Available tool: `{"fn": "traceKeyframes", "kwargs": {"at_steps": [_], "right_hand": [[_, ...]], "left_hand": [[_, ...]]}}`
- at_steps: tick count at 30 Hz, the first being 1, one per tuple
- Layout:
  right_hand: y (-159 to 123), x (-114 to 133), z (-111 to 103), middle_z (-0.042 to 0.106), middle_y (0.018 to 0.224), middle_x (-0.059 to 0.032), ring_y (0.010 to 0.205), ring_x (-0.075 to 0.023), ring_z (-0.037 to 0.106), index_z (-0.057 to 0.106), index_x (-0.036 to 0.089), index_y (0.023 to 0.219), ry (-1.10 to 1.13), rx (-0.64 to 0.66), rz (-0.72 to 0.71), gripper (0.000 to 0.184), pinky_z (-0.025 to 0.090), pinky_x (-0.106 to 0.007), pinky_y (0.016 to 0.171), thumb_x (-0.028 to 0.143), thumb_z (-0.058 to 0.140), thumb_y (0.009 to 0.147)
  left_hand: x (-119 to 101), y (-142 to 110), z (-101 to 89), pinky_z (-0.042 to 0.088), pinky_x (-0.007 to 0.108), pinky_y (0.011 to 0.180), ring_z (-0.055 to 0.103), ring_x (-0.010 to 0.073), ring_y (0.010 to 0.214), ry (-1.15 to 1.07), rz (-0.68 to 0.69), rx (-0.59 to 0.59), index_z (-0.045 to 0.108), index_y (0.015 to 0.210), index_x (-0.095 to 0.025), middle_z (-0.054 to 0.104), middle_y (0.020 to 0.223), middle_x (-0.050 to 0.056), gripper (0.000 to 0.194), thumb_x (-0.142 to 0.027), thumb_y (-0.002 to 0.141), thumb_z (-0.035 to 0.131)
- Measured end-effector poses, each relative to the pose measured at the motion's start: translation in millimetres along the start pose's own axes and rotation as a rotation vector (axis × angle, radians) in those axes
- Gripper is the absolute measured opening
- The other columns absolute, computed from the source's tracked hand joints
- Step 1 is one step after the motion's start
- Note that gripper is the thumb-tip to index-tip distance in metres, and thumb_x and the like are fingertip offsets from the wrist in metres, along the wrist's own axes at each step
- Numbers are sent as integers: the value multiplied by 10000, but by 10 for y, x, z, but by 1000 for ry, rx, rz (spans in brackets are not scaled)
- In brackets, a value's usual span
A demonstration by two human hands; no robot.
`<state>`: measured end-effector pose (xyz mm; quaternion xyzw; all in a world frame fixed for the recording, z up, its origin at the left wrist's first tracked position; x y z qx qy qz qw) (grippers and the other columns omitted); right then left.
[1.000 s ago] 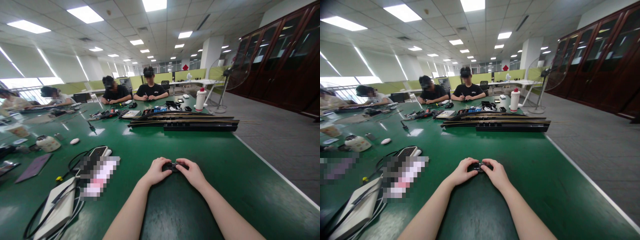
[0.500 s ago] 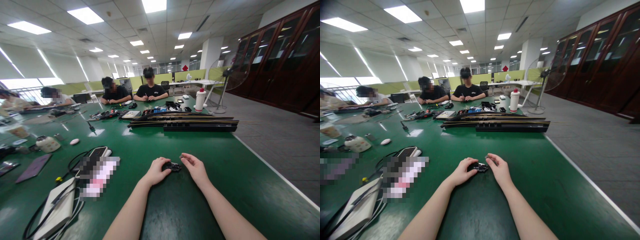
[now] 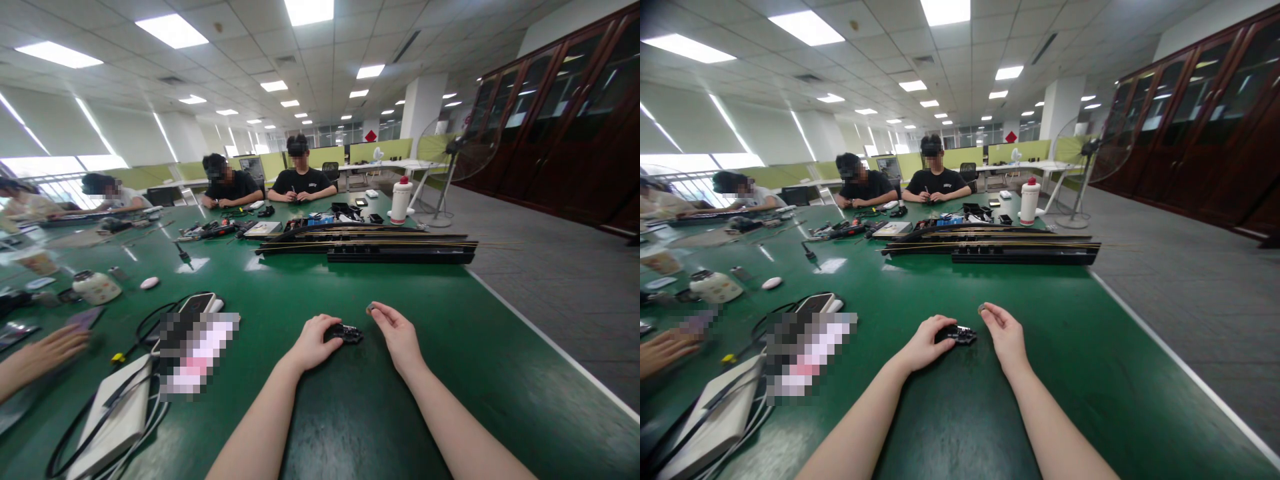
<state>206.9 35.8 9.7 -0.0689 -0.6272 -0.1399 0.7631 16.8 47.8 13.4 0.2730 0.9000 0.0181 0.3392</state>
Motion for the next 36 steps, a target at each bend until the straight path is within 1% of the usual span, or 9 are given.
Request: {"fn": "traceKeyframes", "kwargs": {"at_steps": [8,16,23,29,36], "right_hand": [[3,2,-19,715,944,-86,940,-243,646,660,175,922,28,-37,14,455,452,-423,934,483,719,592],[6,-2,-19,715,946,-86,935,-244,648,662,179,915,31,-42,15,449,449,-429,935,487,718,594],[7,2,-23,717,931,-86,918,-246,653,664,178,920,2,-41,-12,427,480,-420,883,484,695,624],[-2,0,-17,713,940,-83,928,-240,647,663,178,926,5,-39,15,423,478,-409,884,474,696,625],[3,-24,-2,713,937,-85,917,-243,652,664,179,919,7,-29,17,429,497,-394,848,483,698,618]], "left_hand": [[-8,-1,-3,386,370,936,516,228,1029,2,-4,-2,570,1119,-200,589,1084,63,367,-256,758,606],[-7,4,2,379,375,942,515,229,1032,-1,-7,3,566,1124,-220,588,1090,57,366,-284,765,597],[-9,-3,-4,380,375,938,515,230,1029,6,-12,5,567,1124,-229,590,1085,53,370,-279,759,600],[-8,-4,0,377,373,939,513,227,1029,9,-14,9,564,1127,-220,591,1086,54,371,-281,763,599],[13,-1,4,376,371,940,512,227,1034,9,-11,7,562,1128,-228,589,1091,49,382,-271,753,611]]}}
Point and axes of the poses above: each hand's wrist, its own y-axis towards the middle knuckle, its own z-axis out of the palm, x = y × z, the point moved 4 cm from there along y, towards the middle knuckle
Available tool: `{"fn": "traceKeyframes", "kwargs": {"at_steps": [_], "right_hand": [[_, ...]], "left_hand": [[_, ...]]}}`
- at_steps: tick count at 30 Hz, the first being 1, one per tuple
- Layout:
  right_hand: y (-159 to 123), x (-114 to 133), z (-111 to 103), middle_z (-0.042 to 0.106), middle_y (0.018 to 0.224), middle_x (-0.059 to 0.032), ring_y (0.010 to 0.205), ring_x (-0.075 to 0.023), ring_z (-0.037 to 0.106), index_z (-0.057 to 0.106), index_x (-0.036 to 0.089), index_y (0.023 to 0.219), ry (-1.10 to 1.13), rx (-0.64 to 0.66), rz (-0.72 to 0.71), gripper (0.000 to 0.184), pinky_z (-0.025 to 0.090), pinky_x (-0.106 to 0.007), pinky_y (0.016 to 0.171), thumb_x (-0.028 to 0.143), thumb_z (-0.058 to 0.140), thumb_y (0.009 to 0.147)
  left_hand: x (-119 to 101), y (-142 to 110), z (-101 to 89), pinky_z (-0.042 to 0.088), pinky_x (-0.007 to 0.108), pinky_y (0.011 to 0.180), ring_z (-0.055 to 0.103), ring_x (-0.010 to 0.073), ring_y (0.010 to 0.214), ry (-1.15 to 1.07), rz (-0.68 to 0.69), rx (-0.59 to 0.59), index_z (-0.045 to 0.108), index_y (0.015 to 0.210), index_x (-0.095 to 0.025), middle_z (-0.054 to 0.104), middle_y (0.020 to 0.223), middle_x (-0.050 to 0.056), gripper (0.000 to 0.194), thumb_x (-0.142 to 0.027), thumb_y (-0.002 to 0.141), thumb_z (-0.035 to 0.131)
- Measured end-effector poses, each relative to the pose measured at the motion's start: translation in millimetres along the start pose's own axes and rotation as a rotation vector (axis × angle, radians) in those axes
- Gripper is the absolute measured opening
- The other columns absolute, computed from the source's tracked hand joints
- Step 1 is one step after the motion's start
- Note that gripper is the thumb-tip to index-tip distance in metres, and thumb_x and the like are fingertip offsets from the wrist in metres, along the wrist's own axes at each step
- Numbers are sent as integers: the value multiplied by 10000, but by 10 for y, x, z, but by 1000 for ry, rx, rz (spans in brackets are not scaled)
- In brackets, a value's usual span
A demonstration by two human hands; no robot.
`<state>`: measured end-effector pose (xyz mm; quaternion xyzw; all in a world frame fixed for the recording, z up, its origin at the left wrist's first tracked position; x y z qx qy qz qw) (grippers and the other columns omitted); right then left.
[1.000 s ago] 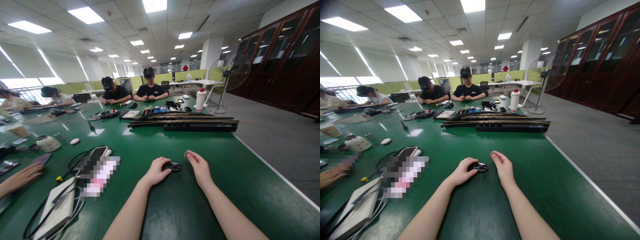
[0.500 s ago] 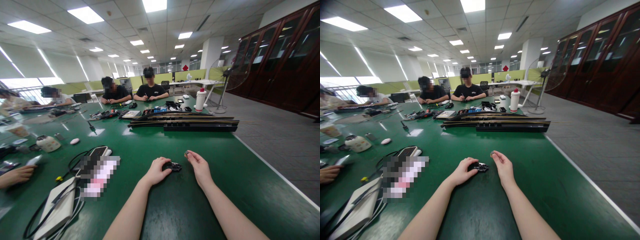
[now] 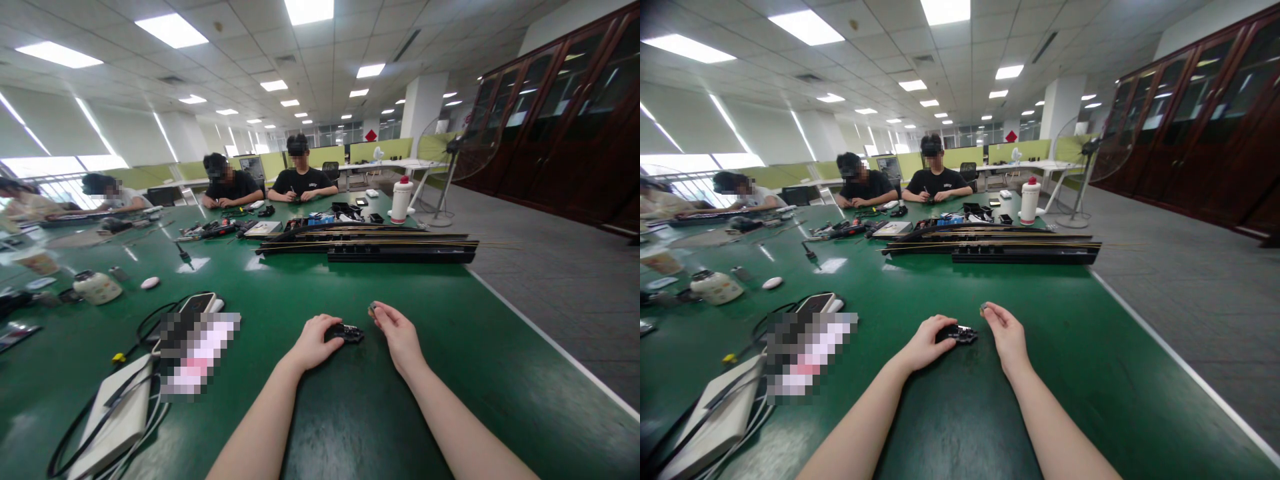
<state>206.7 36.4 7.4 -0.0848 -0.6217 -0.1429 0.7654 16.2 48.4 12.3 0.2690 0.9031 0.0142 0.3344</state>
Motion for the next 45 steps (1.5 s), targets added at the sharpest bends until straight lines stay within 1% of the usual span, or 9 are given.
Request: {"fn": "traceKeyframes", "kwargs": {"at_steps": [5,10,17,21,27,32,36,41,45], "right_hand": [[-6,-8,16,714,937,-84,908,-244,656,662,182,916,8,5,12,429,505,-391,834,469,711,601],[-19,-7,41,720,921,-81,910,-244,656,655,181,913,36,18,37,435,481,-415,876,450,729,580],[-33,-33,74,722,915,-79,915,-240,655,652,183,902,50,72,54,423,444,-432,927,427,746,569],[-46,-36,101,725,895,-85,897,-244,658,657,180,884,22,105,60,416,450,-437,913,430,747,565],[-74,-27,156,724,890,-79,874,-235,659,659,181,886,-27,187,56,415,477,-412,869,426,746,562],[-67,-69,175,716,904,-77,847,-230,654,672,188,887,-138,257,0,368,485,-406,841,421,713,606],[-85,-88,185,707,920,-75,873,-239,641,678,197,903,-277,311,-56,309,473,-417,842,389,667,661],[-149,6,205,685,964,-73,944,-230,608,685,207,894,-495,314,-211,236,437,-402,901,314,657,686],[-186,58,235,684,950,-66,944,-216,596,683,220,902,-628,366,-327,200,442,-384,894,272,640,713]], "left_hand": [[9,-1,1,384,364,933,516,224,1025,-3,11,-8,563,1124,-228,590,1082,45,376,-273,754,612],[17,1,1,391,357,922,520,225,1011,6,20,-7,566,1122,-222,591,1071,46,369,-289,761,611],[40,1,10,392,354,914,517,223,1012,7,35,-9,564,1123,-224,588,1071,44,373,-290,760,617],[40,-2,10,390,356,915,515,224,1005,6,30,-5,561,1125,-224,590,1067,43,376,-291,760,619],[40,3,10,383,359,923,511,222,1016,14,26,-5,556,1128,-225,588,1079,41,381,-292,759,617],[44,3,15,382,372,920,511,226,1011,24,22,-1,551,1129,-232,589,1079,43,380,-299,760,613],[45,2,15,388,372,911,512,226,1002,23,26,-4,552,1122,-229,587,1070,45,372,-298,762,613],[51,4,20,394,369,903,515,224,1002,18,44,-15,555,1114,-223,588,1056,45,364,-309,765,610],[48,6,24,395,370,902,518,225,995,18,47,-19,563,1106,-222,590,1048,46,352,-308,767,607]]}}
Point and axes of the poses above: each hand's wrist, its own y-axis towards the middle knuckle, its own z-axis out of the palm, x = y × z, the point moved 4 cm from there along y, towards the middle knuckle
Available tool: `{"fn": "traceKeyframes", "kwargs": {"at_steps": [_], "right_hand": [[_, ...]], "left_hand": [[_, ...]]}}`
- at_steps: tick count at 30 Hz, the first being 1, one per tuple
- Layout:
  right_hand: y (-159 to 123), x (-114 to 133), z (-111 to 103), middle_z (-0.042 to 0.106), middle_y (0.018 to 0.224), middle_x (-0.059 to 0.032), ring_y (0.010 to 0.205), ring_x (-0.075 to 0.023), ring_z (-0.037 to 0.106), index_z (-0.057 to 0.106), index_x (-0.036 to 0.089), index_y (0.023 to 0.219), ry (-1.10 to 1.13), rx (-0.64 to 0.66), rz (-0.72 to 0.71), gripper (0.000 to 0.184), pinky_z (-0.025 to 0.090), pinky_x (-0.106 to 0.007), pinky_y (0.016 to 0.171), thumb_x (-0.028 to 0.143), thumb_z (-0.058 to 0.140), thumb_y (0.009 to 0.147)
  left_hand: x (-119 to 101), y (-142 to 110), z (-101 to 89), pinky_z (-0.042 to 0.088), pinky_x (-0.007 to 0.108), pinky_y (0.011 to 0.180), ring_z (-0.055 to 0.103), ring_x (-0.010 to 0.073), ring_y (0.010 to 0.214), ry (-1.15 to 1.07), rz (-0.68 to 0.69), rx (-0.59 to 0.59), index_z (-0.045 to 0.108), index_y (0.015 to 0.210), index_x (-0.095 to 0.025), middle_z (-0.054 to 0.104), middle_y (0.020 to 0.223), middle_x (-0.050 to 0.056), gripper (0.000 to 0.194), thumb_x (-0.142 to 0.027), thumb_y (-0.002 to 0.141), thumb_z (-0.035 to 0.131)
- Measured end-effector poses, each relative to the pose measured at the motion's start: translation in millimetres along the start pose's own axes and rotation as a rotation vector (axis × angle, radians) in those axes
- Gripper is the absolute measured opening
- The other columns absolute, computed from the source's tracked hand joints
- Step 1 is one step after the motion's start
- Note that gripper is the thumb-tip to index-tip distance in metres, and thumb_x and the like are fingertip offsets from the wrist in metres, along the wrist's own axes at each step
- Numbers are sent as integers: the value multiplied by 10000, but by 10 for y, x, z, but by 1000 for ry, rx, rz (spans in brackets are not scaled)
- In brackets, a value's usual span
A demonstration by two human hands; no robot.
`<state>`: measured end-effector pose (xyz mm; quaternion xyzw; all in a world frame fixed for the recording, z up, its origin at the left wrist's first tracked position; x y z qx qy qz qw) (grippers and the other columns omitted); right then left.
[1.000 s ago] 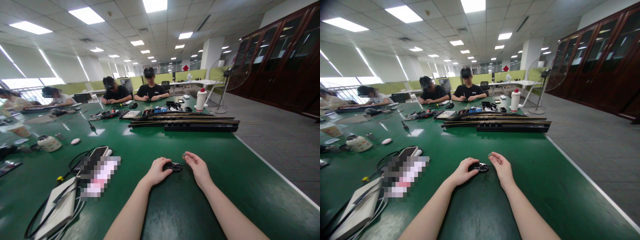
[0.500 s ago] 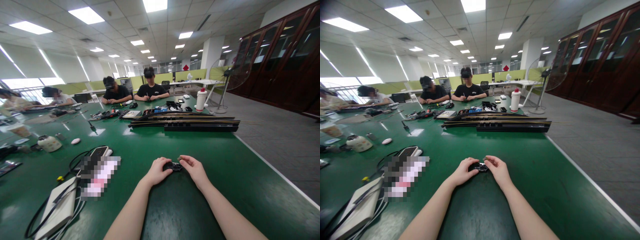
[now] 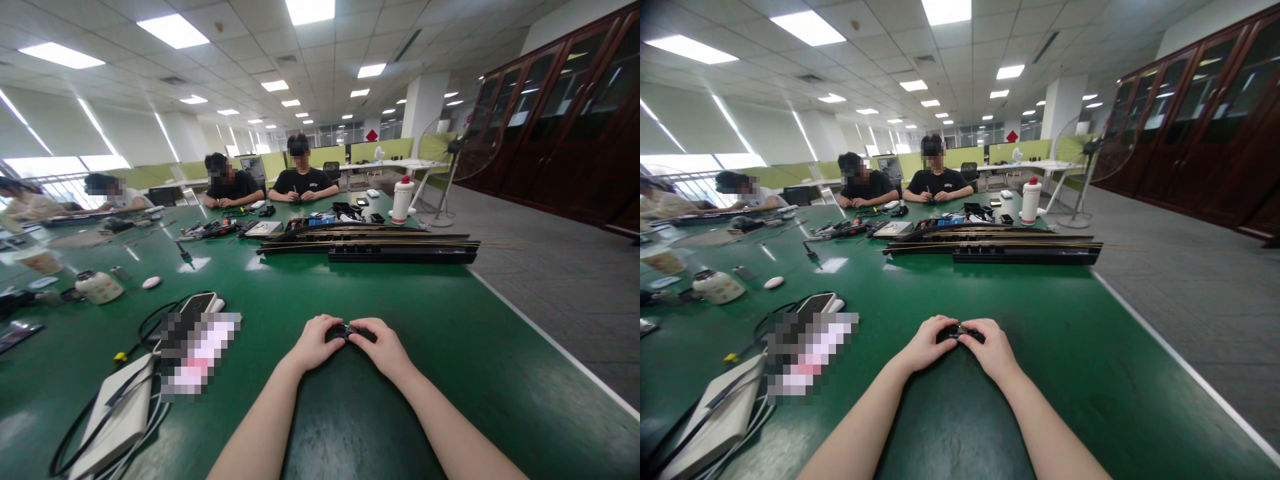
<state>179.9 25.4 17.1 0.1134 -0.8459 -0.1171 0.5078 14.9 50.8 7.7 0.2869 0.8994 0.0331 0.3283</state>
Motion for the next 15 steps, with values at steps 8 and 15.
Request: {"fn": "traceKeyframes", "kwargs": {"at_steps": [8,15], "right_hand": [[-4,-25,26,663,1056,-86,1034,-234,560,695,216,930,-233,129,-19,232,408,-398,940,220,655,701],[-26,-34,-17,662,1071,-70,1028,-216,569,674,213,982,-216,166,2,270,410,-377,942,207,629,716]], "left_hand": [[-12,3,25,402,363,897,522,220,985,-4,11,-4,558,1119,-219,592,1044,45,361,-298,770,610],[-46,15,33,406,367,893,526,223,988,3,10,-9,563,1115,-221,594,1051,53,346,-292,778,596]]}}
Point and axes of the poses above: each hand's wrist, its own y-axis towards the middle knuckle, its own z-axis out of the palm, x = y × z, the point moved 4 cm from there along y, towards the middle knuckle
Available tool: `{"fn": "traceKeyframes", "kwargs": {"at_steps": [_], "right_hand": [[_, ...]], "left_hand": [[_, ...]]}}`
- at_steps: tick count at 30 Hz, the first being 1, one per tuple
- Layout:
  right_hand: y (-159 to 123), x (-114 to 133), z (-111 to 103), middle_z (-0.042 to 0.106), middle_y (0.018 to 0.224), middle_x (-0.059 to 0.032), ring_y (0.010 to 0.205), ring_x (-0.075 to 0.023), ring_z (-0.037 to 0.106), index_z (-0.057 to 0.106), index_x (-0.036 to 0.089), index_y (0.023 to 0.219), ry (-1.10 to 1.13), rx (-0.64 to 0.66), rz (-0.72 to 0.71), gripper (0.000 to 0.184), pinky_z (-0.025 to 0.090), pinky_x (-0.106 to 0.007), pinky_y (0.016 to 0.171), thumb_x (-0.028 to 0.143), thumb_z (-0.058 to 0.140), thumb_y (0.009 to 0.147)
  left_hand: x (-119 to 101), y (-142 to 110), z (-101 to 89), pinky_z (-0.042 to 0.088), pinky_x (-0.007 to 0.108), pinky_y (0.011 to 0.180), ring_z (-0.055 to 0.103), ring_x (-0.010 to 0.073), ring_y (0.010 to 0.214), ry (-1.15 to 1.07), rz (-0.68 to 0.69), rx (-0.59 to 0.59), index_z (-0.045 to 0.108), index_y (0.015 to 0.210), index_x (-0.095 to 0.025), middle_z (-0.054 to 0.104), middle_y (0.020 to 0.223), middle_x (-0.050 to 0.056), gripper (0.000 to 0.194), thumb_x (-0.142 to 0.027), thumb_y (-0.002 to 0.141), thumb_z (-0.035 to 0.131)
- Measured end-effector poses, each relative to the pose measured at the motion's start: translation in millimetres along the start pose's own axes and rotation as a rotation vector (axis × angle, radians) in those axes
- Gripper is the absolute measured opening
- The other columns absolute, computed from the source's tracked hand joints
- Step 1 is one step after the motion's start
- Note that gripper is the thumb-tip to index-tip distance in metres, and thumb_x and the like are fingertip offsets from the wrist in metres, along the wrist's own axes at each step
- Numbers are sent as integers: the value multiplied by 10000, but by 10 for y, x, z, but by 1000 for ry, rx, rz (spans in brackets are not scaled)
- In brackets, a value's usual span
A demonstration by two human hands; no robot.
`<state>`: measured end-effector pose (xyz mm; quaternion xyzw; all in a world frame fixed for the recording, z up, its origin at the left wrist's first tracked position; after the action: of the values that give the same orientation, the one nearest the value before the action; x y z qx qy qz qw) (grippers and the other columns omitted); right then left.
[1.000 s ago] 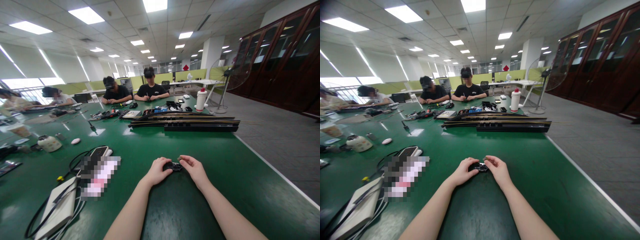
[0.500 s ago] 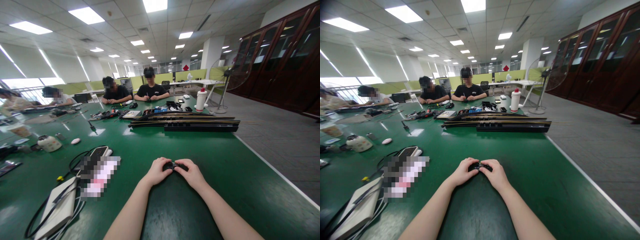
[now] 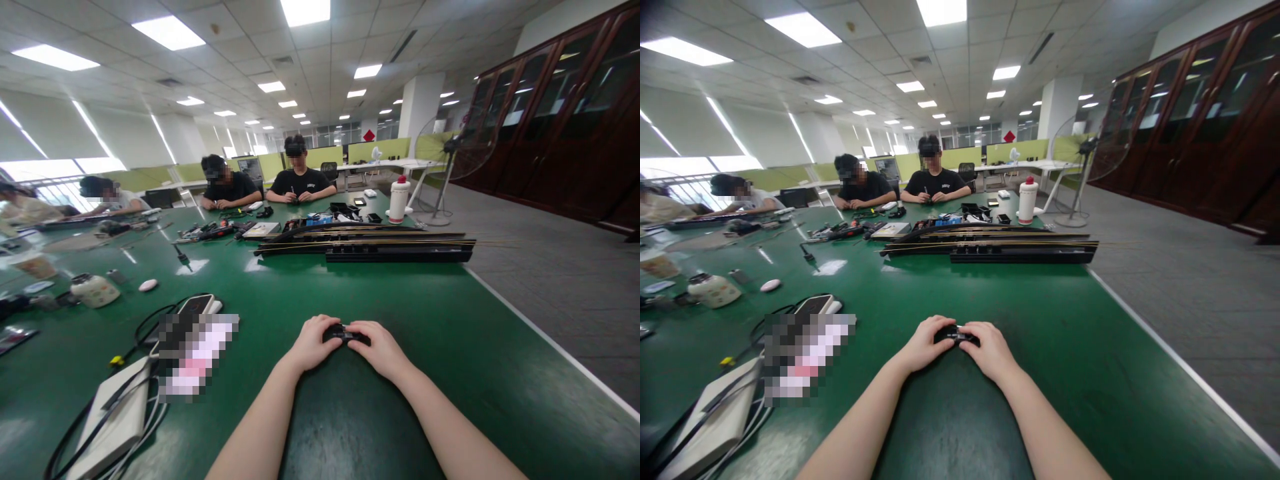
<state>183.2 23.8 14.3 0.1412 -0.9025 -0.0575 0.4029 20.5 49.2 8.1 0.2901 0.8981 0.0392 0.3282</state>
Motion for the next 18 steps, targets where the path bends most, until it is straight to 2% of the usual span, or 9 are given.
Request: {"fn": "traceKeyframes", "kwargs": {"at_steps": [5,12,18], "right_hand": [[3,-1,-3,667,1060,-52,1019,-209,569,663,214,991,24,-2,-6,291,410,-367,938,188,625,704],[-1,-23,9,646,1099,-68,1028,-212,567,598,204,1113,44,-9,45,422,412,-369,936,172,614,692],[1,-52,25,637,1106,-75,1029,-212,568,593,205,1118,52,-19,46,424,411,-375,942,167,602,696]], "left_hand": [[4,1,6,403,375,899,525,225,991,3,-2,1,562,1120,-221,593,1050,55,350,-298,780,591],[12,-4,2,383,384,934,514,229,1035,-13,-35,-7,533,1162,-231,586,1101,56,378,-280,789,575],[0,-8,-9,385,377,936,513,223,1033,-12,-41,-12,537,1150,-220,584,1105,53,358,-272,798,567]]}}
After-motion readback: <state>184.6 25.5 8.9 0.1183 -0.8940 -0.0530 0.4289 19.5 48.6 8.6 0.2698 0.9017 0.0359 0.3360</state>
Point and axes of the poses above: each hand's wrist, its own y-axis towards the middle knuckle, its own z-axis out of the palm, x = y × z, the point moved 4 cm from there along y, towards the middle knuckle
